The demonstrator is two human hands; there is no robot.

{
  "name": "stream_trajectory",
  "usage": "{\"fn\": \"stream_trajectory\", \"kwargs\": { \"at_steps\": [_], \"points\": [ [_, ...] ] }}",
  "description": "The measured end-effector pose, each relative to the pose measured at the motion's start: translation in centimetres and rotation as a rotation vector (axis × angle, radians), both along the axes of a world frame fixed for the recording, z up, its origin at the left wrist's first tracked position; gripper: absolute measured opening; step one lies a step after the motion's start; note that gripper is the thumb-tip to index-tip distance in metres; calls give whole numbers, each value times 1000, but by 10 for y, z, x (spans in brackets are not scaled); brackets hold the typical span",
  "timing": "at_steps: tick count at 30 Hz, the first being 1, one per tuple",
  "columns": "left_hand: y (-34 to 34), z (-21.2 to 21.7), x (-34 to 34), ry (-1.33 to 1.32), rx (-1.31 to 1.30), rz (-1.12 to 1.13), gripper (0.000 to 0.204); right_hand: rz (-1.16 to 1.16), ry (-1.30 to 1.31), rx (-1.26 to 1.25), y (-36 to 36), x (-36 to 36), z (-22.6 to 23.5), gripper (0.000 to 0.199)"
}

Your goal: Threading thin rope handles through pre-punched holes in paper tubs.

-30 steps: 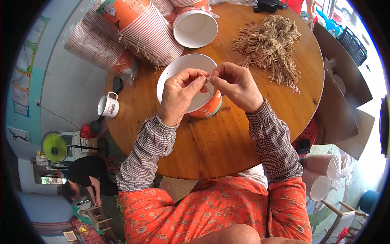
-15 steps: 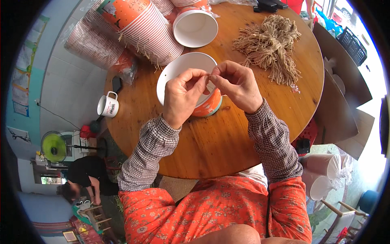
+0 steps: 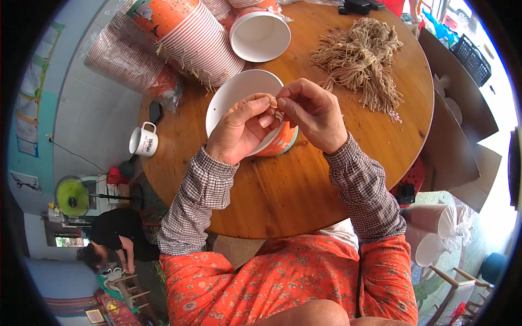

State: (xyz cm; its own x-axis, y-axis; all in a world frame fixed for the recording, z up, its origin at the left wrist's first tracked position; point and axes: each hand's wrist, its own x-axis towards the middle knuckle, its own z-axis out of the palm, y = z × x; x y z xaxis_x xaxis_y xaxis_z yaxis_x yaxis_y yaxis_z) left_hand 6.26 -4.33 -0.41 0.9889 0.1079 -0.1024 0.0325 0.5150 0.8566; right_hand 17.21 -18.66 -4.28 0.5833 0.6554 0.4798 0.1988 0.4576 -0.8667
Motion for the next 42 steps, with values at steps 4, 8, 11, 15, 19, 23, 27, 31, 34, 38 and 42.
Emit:
{"fn": "stream_trajectory", "kwargs": {
  "at_steps": [4, 8, 11, 15, 19, 23, 27, 31, 34, 38, 42],
  "points": [
    [-7, 3, 2, 53, -41, 92, 18, 11, 33, 28, -2, -2, 4, 14],
    [-5, 2, -1, 49, -10, 64, 21, 23, 8, 23, -3, -3, 5, 16],
    [-5, -1, -2, 38, -15, 45, 19, -9, 0, 64, -3, -3, 3, 13],
    [-15, 4, -1, 36, 188, 182, 18, 26, 129, 82, -4, 1, 2, 10],
    [-18, 7, -5, -22, 468, 253, 19, -9, 51, 38, -3, 7, 0, 10],
    [-21, 10, -6, -35, 579, 293, 17, -106, -150, -18, -4, 10, 1, 11],
    [-18, 4, -6, -71, 900, 374, 10, -184, -232, -2, -3, 11, 2, 9],
    [-24, 4, -7, -224, 1369, 456, 5, -325, -257, -47, -3, 12, 1, 8],
    [-31, 6, -9, -325, 1522, 502, 7, -388, -225, -37, 2, 4, -1, 7],
    [-26, 0, -6, -580, 1832, 556, 11, -370, -116, -97, 4, 3, -6, 8],
    [-26, 6, -2, -354, 1564, 516, 15, -307, -71, -60, 5, 5, -7, 9]
  ]
}}
